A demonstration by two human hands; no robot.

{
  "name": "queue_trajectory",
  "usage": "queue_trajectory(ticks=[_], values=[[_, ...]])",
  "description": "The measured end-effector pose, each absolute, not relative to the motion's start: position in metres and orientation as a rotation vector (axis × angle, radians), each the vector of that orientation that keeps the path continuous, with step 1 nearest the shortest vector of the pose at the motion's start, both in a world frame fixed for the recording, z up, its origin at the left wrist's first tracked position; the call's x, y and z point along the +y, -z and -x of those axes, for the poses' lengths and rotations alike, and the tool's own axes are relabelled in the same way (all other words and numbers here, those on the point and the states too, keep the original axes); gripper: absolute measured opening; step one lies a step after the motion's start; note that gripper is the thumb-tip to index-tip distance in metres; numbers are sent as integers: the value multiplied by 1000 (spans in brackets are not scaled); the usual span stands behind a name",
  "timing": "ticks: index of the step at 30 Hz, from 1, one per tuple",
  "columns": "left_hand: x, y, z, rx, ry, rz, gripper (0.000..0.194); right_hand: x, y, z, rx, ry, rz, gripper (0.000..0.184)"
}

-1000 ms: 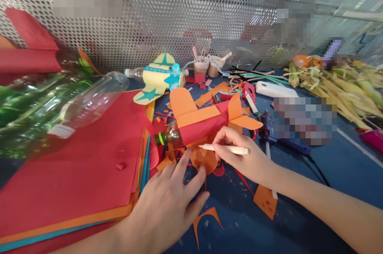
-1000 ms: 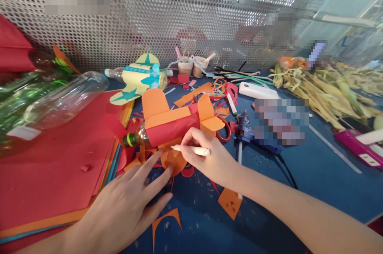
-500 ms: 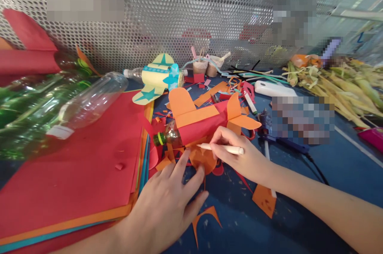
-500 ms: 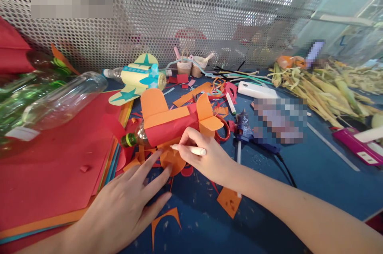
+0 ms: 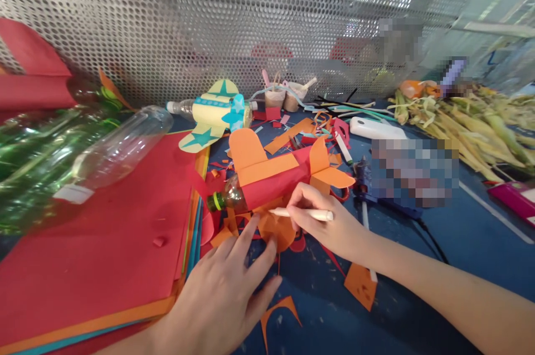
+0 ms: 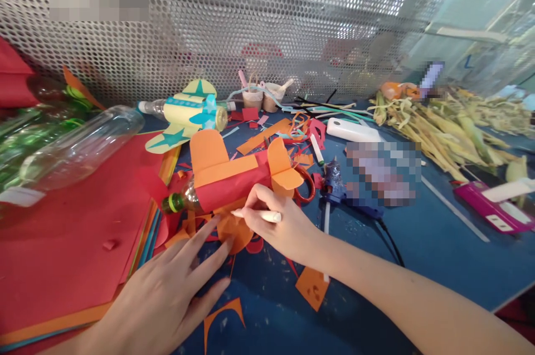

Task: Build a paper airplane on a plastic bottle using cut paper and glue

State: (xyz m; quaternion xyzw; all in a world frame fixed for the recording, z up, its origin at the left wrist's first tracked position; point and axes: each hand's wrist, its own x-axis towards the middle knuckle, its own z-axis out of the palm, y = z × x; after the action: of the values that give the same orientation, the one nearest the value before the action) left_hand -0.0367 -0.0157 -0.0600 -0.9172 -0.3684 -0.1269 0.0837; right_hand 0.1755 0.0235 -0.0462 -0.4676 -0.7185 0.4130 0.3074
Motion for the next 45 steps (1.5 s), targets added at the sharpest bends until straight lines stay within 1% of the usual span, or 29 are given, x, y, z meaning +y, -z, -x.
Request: queue_trajectory(ticks=[15, 24, 40, 45], values=[[-18, 60, 38, -1087, 385, 2738, 40, 24, 50, -175, -1860, -1112, 1214, 11], [-18, 58, 35, -1109, 368, 2760, 36, 22, 52, -173, -1822, -1101, 1221, 16], [-19, 55, 34, -1128, 341, 2766, 33, 25, 55, -173, -1752, -1135, 1234, 14], [-19, 55, 33, -1153, 312, 2765, 34, 24, 55, -172, -1776, -1099, 1244, 14]])
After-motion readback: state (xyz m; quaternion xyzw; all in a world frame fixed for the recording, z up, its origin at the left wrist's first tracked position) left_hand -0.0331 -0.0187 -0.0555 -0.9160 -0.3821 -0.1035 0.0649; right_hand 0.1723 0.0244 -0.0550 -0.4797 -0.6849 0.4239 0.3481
